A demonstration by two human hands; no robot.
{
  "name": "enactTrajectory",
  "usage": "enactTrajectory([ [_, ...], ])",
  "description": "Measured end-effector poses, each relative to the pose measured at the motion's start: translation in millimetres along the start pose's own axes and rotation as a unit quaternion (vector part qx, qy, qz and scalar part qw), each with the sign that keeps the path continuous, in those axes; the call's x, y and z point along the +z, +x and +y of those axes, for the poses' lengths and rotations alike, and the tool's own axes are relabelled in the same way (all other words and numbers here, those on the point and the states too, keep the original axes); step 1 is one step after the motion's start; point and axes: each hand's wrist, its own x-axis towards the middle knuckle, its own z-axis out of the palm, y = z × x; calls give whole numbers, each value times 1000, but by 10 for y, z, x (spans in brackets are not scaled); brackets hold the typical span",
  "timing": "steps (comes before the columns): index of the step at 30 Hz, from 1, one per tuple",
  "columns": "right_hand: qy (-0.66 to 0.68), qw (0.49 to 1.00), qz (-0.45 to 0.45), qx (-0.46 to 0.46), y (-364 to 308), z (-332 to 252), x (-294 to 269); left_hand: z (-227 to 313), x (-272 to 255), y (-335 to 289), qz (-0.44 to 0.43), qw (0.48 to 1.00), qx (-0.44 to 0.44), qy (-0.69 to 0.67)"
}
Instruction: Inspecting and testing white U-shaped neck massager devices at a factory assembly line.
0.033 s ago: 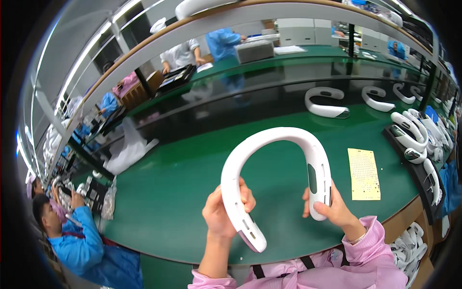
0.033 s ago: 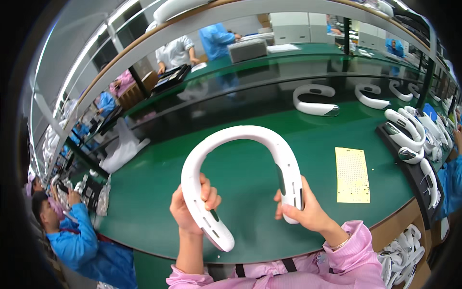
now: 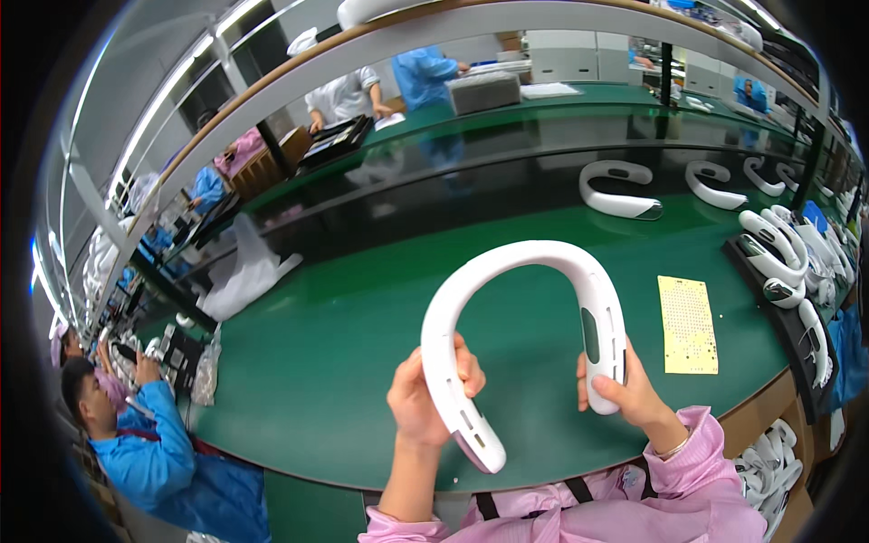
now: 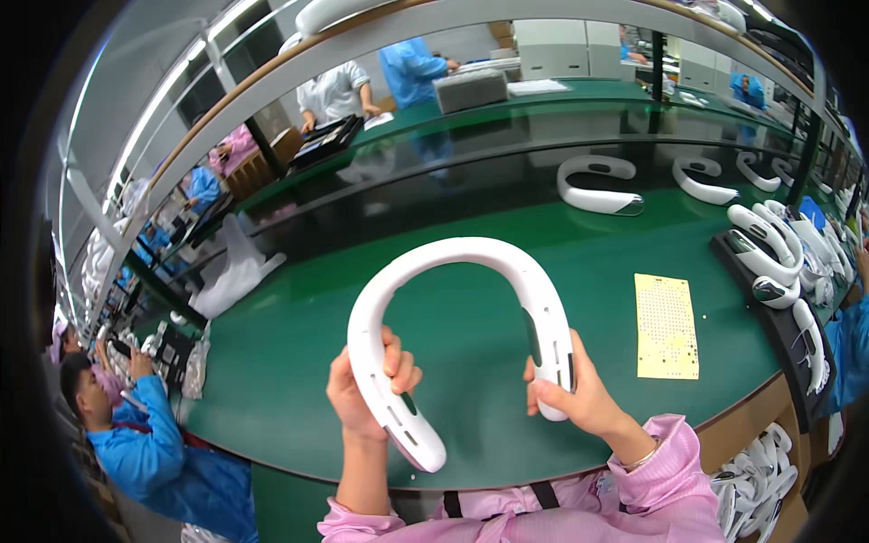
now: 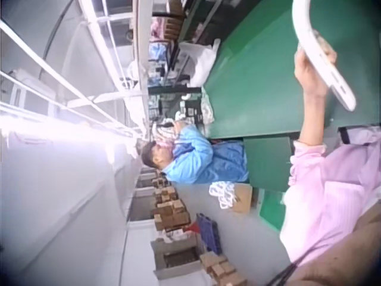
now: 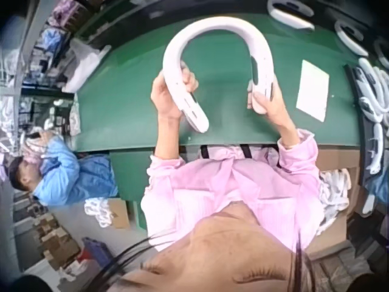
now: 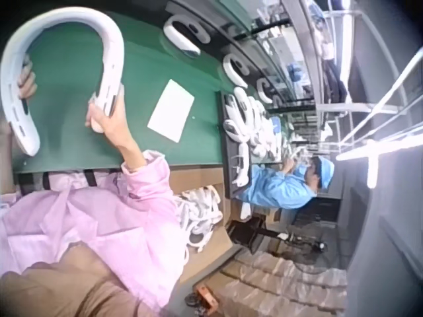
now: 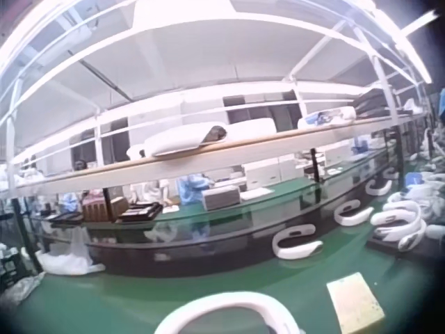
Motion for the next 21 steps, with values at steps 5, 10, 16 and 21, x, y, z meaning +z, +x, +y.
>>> enactTrajectory([
  [5,55,997,44,35,-153,-24,89,-243,-124,-299,17,995,11,-95],
  [10,53,995,56,59,-246,-37,49,-277,-88,-400,0,993,-21,-113],
  [16,89,992,43,80,-283,43,-33,-295,-8,-448,-30,994,-44,-100],
  [21,120,987,47,100,-312,91,-75,-352,99,-501,0,995,-42,-89],
])
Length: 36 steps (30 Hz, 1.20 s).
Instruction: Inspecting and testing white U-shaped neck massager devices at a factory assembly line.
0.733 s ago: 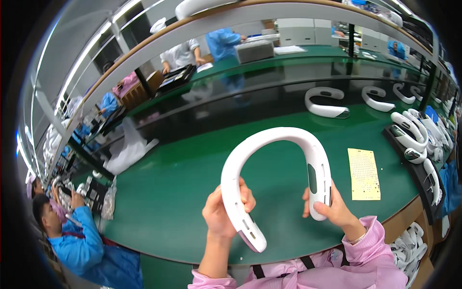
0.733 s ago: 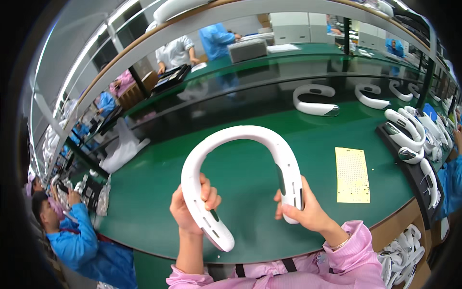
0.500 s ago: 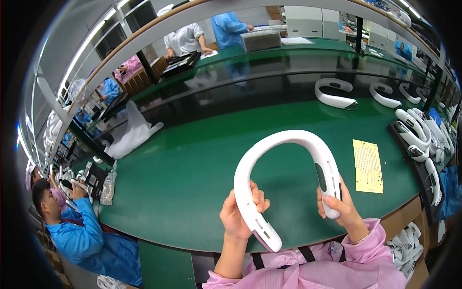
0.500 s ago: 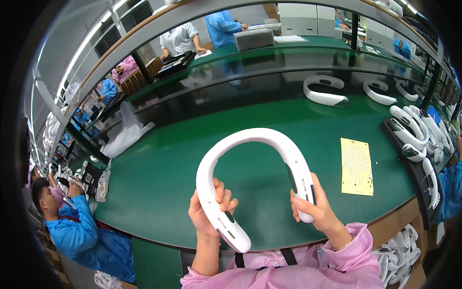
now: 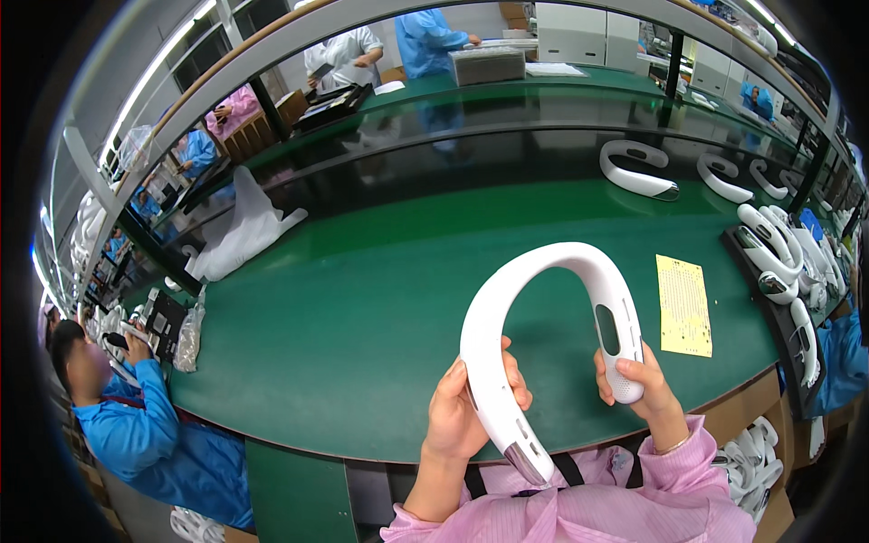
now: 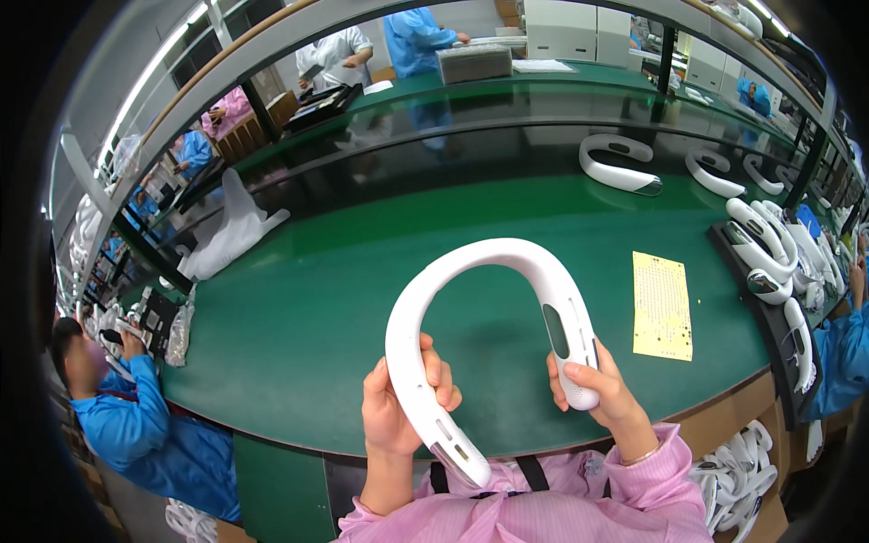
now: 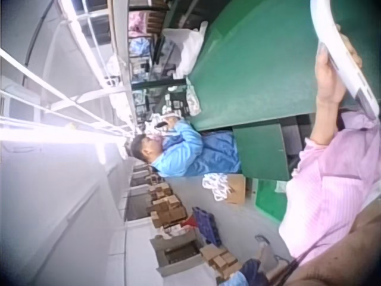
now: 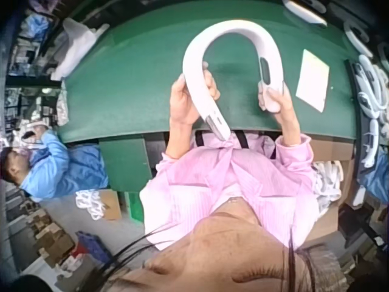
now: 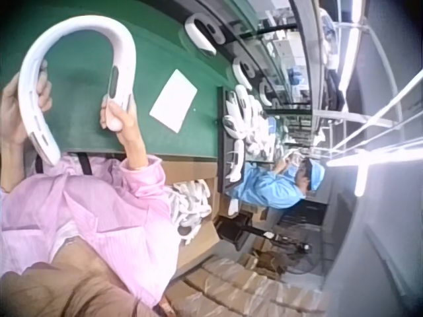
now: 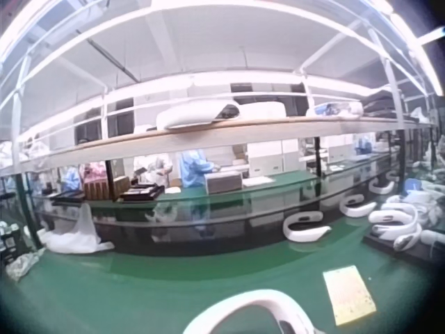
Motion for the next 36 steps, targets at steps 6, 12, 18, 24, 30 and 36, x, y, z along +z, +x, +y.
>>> enactTrajectory([
  [6,23,1000,3,4,46,22,61,-72,72,46,16,996,50,67],
  [12,70,994,-2,83,129,71,79,-31,566,189,116,978,42,170],
  [18,66,987,41,143,178,215,147,-118,792,319,117,947,8,299],
  [24,73,986,36,146,183,199,141,-133,810,308,111,947,-1,300],
  [30,85,985,36,147,214,209,143,-129,792,254,105,945,-3,309],
  [36,84,986,49,137,248,233,61,-149,720,191,51,945,-17,322],
])
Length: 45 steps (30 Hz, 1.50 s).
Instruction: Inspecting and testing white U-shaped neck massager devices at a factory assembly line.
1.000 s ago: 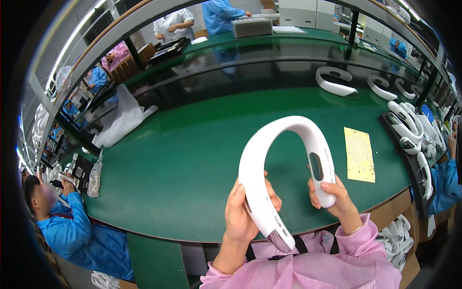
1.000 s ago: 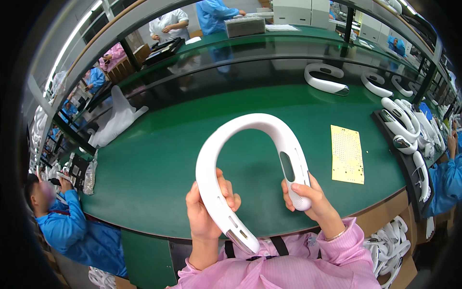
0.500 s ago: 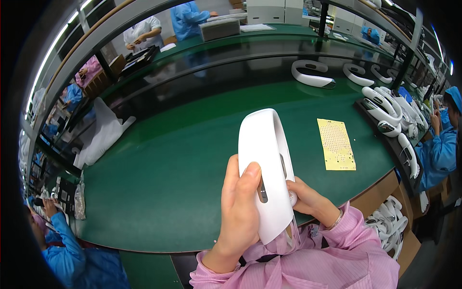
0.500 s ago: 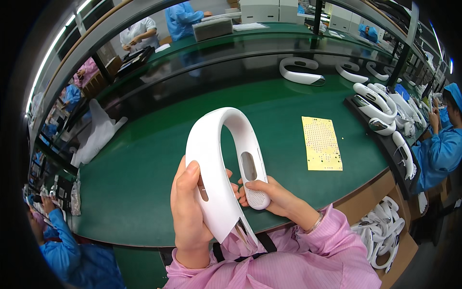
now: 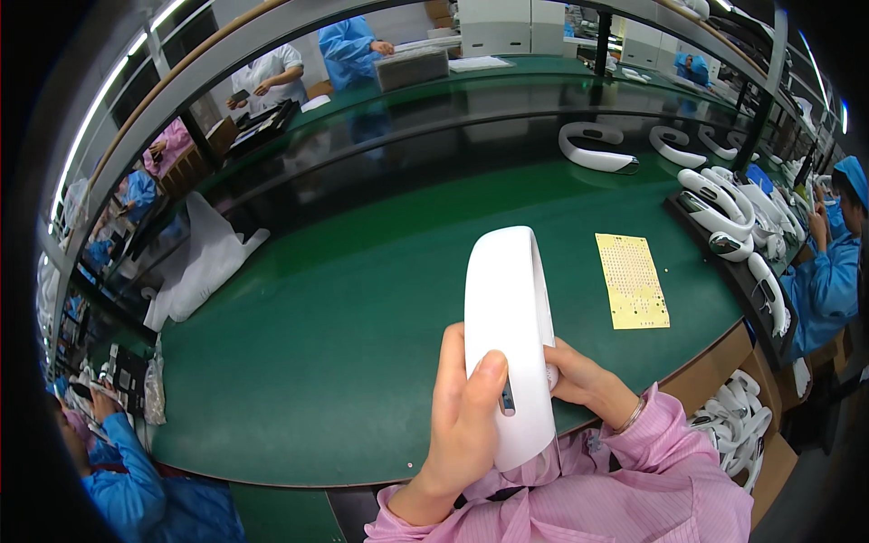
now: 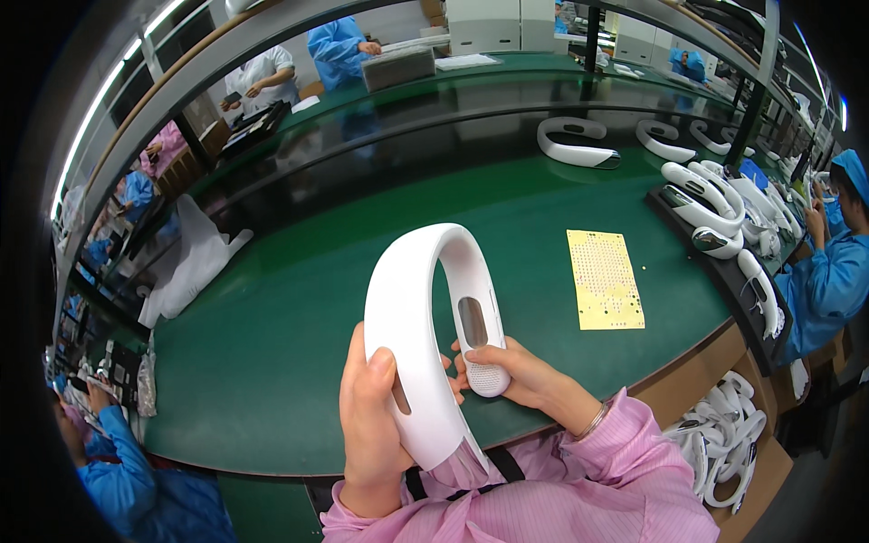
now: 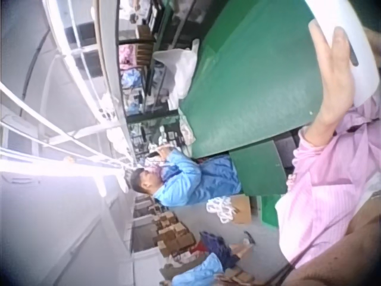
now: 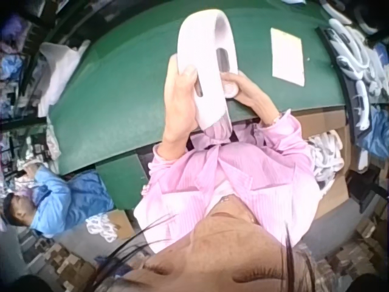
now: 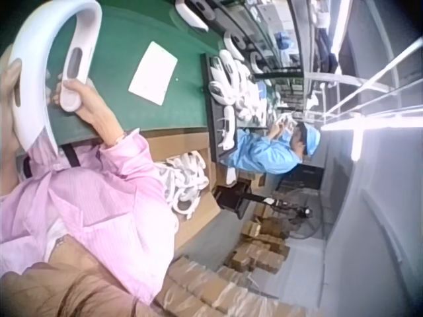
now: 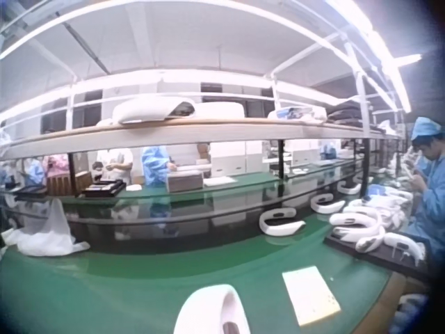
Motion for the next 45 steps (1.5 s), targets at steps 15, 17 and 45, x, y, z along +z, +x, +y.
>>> enactTrajectory([
  [15,-625,671,12,-399,-641,-709,169,-831,-760,194,194,979,52,39],
  [17,-665,656,-30,-356,-753,-741,317,-844,-762,225,221,974,54,-13],
  [45,-376,884,-188,-204,-611,-867,718,-990,-715,167,127,969,-151,-150],
])
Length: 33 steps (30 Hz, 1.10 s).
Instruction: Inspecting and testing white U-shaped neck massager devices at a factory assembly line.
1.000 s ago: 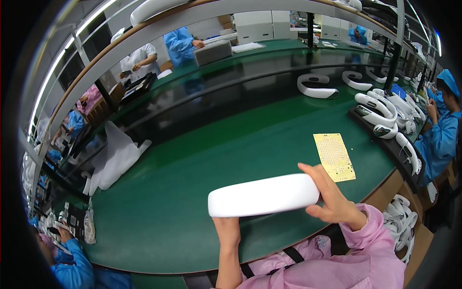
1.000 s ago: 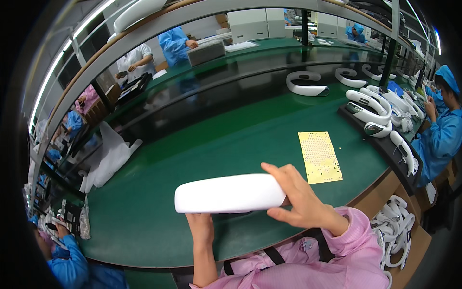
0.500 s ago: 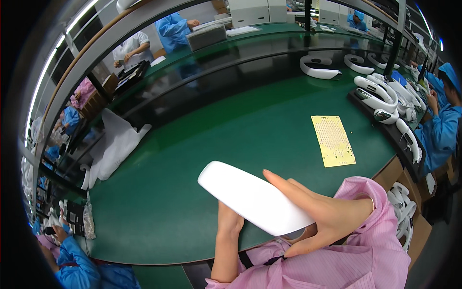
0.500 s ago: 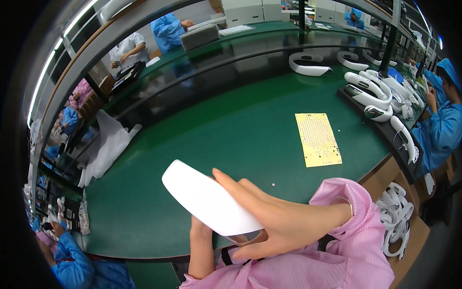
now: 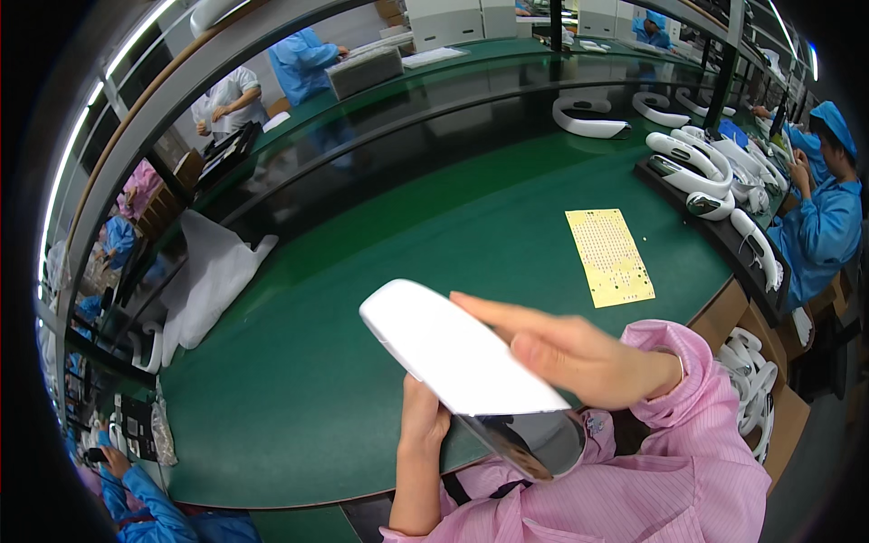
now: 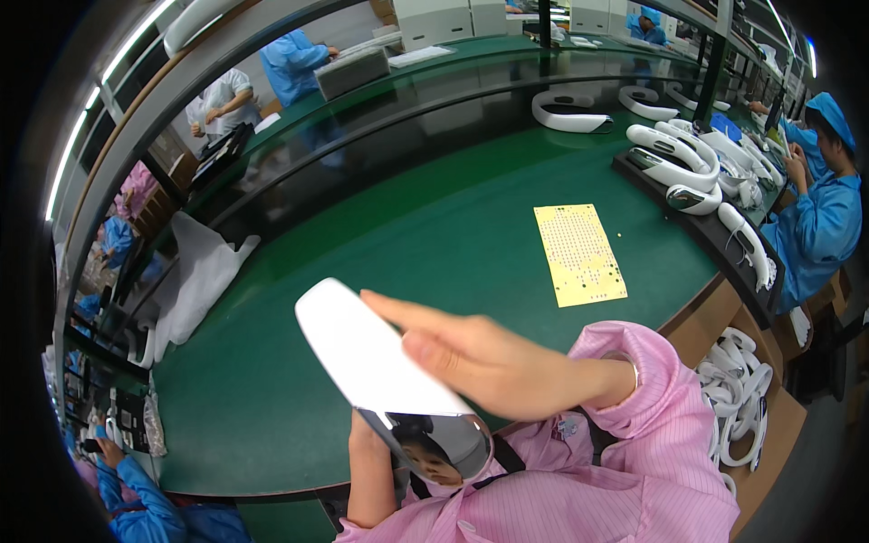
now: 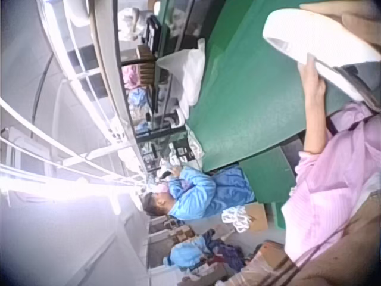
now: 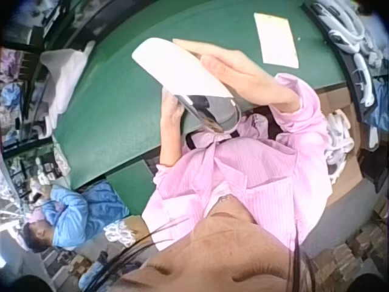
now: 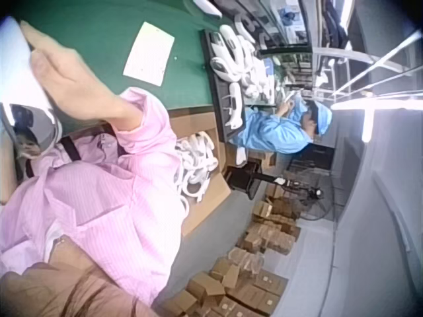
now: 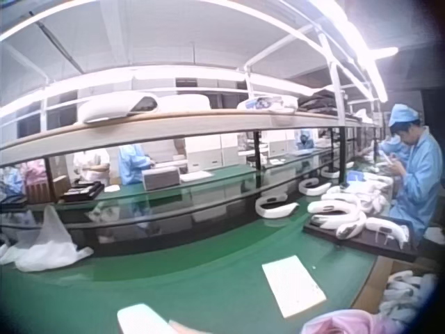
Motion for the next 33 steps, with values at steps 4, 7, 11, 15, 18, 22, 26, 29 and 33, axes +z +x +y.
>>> enactTrajectory([
  [4,-332,898,211,-197,63,212,-120,96,34,-44,4,992,-27,123],
  [7,-395,877,112,-250,54,378,-416,350,116,-310,-91,988,-32,119],
  [11,-152,941,234,-192,-141,632,-482,455,144,-425,-71,954,140,255],
  [15,-98,951,225,-191,-170,611,-396,633,235,-646,-76,949,148,268],
  [18,-75,955,228,-176,-196,542,-337,623,133,-509,-114,862,310,384],
  [22,-24,957,243,-155,-197,545,-331,596,62,-426,-120,789,410,442],
  [26,-53,953,273,-121,-166,522,-270,530,-50,-303,-110,811,414,398],
  [29,30,976,217,11,-100,321,-277,415,-14,-309,-111,948,245,170],
  [33,298,923,188,157,-13,378,-303,443,0,-172,-110,984,67,-124],
])
